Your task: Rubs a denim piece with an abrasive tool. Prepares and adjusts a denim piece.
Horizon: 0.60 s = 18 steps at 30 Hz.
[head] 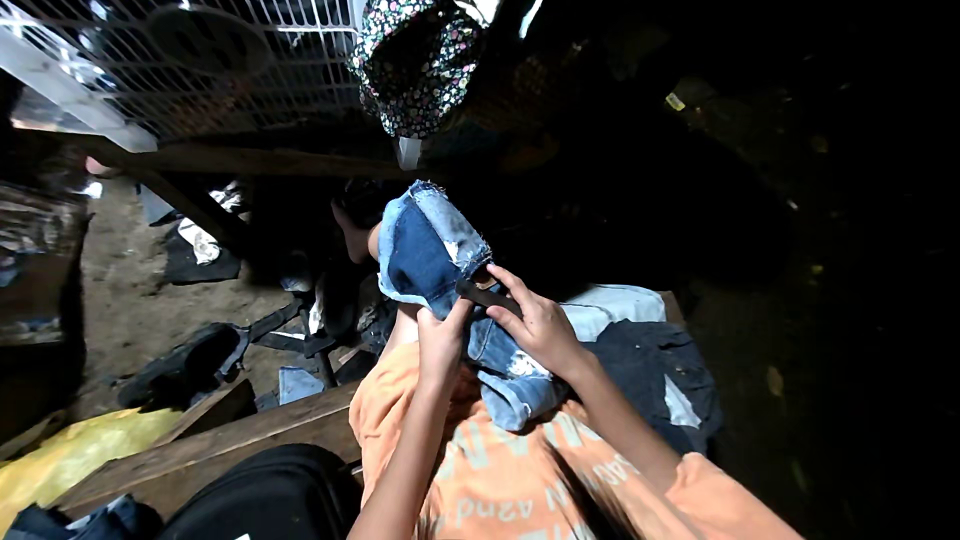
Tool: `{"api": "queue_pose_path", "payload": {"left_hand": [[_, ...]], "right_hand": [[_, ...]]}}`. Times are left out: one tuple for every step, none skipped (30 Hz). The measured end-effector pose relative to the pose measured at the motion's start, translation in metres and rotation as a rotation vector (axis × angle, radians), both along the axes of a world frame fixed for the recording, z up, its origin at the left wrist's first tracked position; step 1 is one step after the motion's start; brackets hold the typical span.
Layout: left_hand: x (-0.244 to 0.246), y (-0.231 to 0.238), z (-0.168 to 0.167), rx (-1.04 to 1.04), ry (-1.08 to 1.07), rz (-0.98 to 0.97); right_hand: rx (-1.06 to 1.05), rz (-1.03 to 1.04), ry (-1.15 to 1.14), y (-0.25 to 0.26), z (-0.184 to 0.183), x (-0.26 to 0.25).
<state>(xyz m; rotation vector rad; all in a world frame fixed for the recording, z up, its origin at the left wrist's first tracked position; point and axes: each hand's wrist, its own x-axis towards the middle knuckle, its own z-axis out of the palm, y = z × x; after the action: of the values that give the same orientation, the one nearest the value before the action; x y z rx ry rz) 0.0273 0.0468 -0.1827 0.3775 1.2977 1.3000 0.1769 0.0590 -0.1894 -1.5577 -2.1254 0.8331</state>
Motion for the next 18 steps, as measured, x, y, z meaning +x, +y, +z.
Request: {"api": "queue_pose_path", "payload": {"left_hand": [[-0.001, 0.0, -0.002, 0.008, -0.001, -0.005], [-0.001, 0.0, -0.004, 0.018, -0.001, -0.011], [-0.002, 0.0, -0.006, 0.032, -0.001, -0.021], [-0.003, -0.001, -0.008, 0.045, 0.004, -0.031], [-0.004, -0.001, -0.009, 0.055, 0.014, -0.047], [-0.005, -0.001, -0.01, 0.06, 0.032, -0.061], [-0.005, -0.001, -0.01, 0.062, 0.061, -0.074], [-0.006, -0.001, -0.011, 0.061, 0.105, -0.085], [-0.007, -0.002, -0.012, 0.058, 0.162, -0.096], [-0.008, -0.003, -0.015, 0.052, 0.235, -0.106], [-0.008, -0.003, -0.017, 0.048, 0.321, -0.121], [-0.006, -0.003, -0.02, 0.057, 0.416, -0.138], [-0.004, -0.002, -0.023, 0.081, 0.519, -0.15], [-0.003, -0.001, -0.026, 0.114, 0.624, -0.154], [-0.001, -0.001, -0.028, 0.15, 0.722, -0.155], [0.0, 0.0, -0.029, 0.183, 0.802, -0.159], [0.002, 0.001, -0.03, 0.214, 0.865, -0.159], [0.004, 0.002, -0.032, 0.243, 0.905, -0.156]], "right_hand": [[0.013, 0.008, 0.0, 0.001, 0.0, 0.0], [0.031, 0.016, 0.001, 0.002, -0.001, 0.001], [0.055, 0.023, 0.008, 0.003, -0.002, 0.0], [0.078, 0.032, 0.017, 0.004, -0.003, 0.0], [0.103, 0.038, 0.03, 0.006, -0.005, 0.0], [0.128, 0.042, 0.044, 0.007, -0.007, -0.001], [0.149, 0.042, 0.054, 0.009, -0.009, -0.003], [0.155, 0.04, 0.06, 0.01, -0.01, -0.004], [0.151, 0.032, 0.063, 0.012, -0.011, -0.006], [0.136, 0.019, 0.063, 0.013, -0.011, -0.01], [0.12, -0.003, 0.059, 0.013, -0.01, -0.014], [0.108, -0.032, 0.049, 0.013, -0.01, -0.018], [0.102, -0.063, 0.042, 0.014, -0.011, -0.022], [0.102, -0.096, 0.044, 0.014, -0.012, -0.026], [0.101, -0.128, 0.054, 0.014, -0.014, -0.03], [0.087, -0.152, 0.068, 0.014, -0.015, -0.032], [0.054, -0.172, 0.092, 0.015, -0.015, -0.033], [0.017, -0.192, 0.13, 0.017, -0.015, -0.032]]}}
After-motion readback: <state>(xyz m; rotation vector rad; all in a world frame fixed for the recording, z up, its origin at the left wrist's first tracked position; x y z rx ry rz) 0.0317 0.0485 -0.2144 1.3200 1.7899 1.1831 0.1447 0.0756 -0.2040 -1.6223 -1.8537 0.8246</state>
